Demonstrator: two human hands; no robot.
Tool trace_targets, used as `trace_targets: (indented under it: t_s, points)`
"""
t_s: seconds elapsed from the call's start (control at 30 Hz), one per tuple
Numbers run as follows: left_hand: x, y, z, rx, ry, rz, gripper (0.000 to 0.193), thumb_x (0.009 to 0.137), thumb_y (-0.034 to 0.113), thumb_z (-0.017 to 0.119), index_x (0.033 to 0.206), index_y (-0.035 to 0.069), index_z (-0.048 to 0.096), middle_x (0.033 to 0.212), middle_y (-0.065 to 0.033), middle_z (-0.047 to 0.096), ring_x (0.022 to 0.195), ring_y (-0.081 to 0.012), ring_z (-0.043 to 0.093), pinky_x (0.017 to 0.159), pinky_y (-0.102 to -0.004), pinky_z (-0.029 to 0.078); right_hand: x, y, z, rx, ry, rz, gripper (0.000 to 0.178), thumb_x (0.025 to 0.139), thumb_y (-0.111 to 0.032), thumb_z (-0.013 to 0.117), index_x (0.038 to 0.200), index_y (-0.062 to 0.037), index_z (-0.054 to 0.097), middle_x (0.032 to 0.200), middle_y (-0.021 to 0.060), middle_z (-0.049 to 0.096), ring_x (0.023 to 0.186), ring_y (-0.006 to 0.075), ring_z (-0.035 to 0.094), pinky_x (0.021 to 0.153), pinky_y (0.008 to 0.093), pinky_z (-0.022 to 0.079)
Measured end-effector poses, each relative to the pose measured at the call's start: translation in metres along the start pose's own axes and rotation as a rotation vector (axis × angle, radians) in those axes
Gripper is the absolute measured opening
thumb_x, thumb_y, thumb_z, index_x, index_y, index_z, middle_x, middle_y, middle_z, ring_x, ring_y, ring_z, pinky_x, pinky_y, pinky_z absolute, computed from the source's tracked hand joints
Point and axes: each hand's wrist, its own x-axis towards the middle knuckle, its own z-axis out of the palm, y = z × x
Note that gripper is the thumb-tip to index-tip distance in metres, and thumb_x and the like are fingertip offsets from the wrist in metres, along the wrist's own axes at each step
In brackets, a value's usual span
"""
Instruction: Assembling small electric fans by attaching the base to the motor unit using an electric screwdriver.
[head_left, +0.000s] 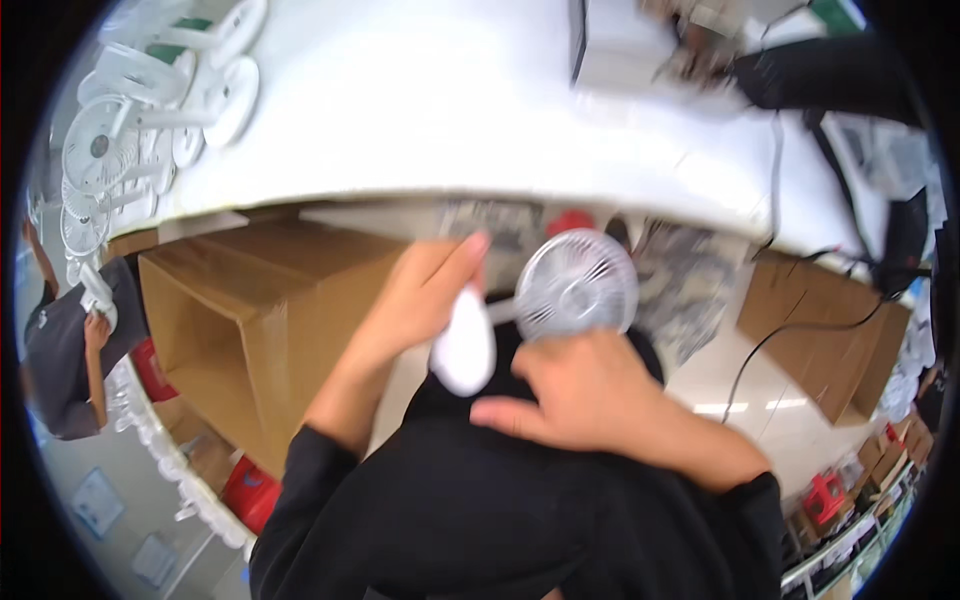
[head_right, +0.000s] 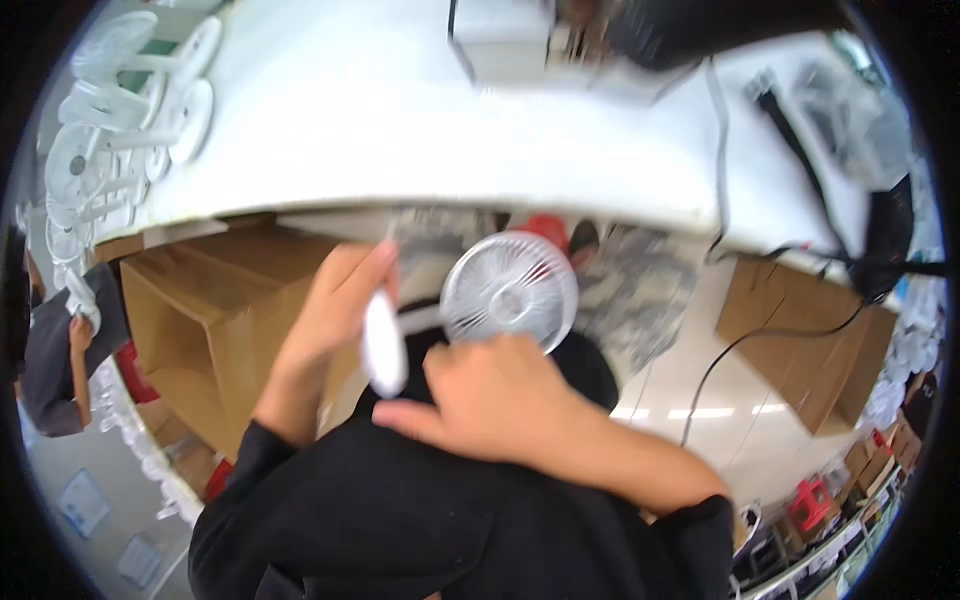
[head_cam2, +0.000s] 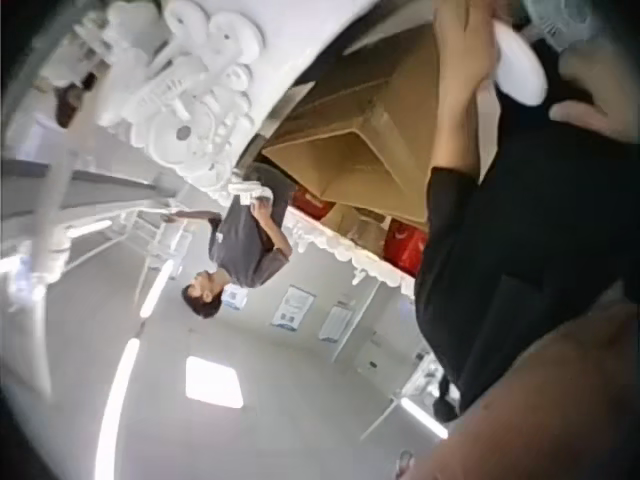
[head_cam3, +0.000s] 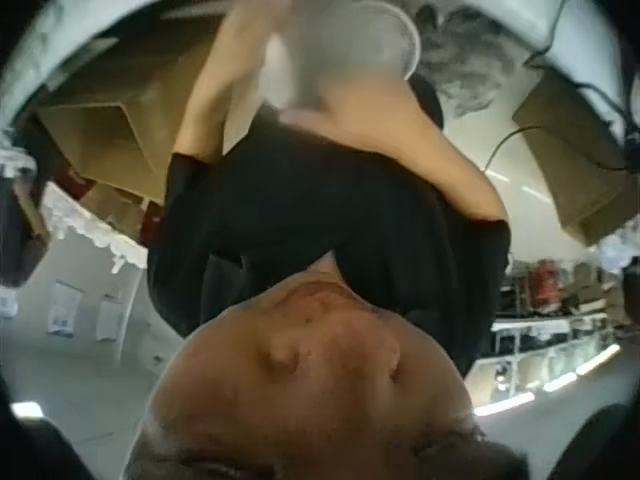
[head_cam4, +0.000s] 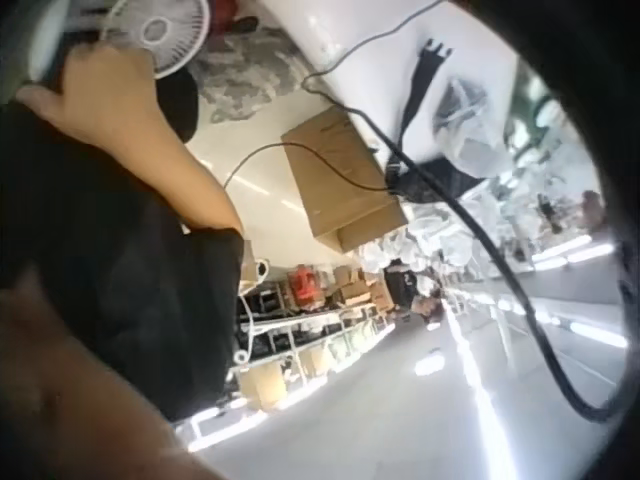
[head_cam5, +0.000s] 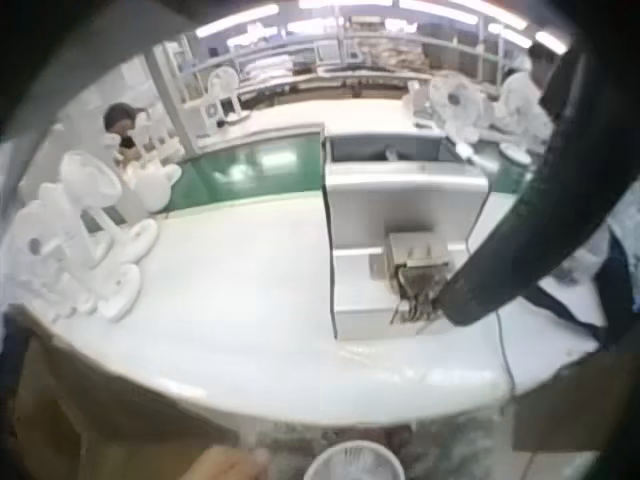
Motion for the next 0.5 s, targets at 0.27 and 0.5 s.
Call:
trace_targets:
  t_s: [0.27, 0.5]
  points:
    - [-0.077, 0.138, -0.121, 0.213, 0.090, 0.659, 0.039, 0.086, 0.023, 0.047, 0.049, 0.010, 0.051, 0.052, -0.0040, 0.048, 0.044, -0.0154, 0.037, 0.046, -0.0278, 0.031, -0.034, 0.033, -0.085, 0.236, 0.651, 0.003, 0.014, 0.081, -0.013, 0.064, 0.069, -0.0063, 0.061, 0.062, 0.0031, 0.059, 0.046, 0.0162, 0.047, 0.047, 0.0243, 0.037]
    - [0.032, 0.200, -0.181, -0.011, 0.826, 0.761, 0.049, 0.099, 0.040, 0.041, 0.068, 0.007, 0.061, 0.066, -0.0030, 0.055, 0.062, -0.0103, 0.047, 0.061, -0.0234, 0.037, -0.043, 0.051, -0.101, 0.393, 0.896, 0.047, 0.011, 0.077, -0.005, 0.058, 0.066, -0.0045, 0.060, 0.058, 0.0039, 0.057, 0.044, 0.0157, 0.043, 0.047, 0.0233, 0.036]
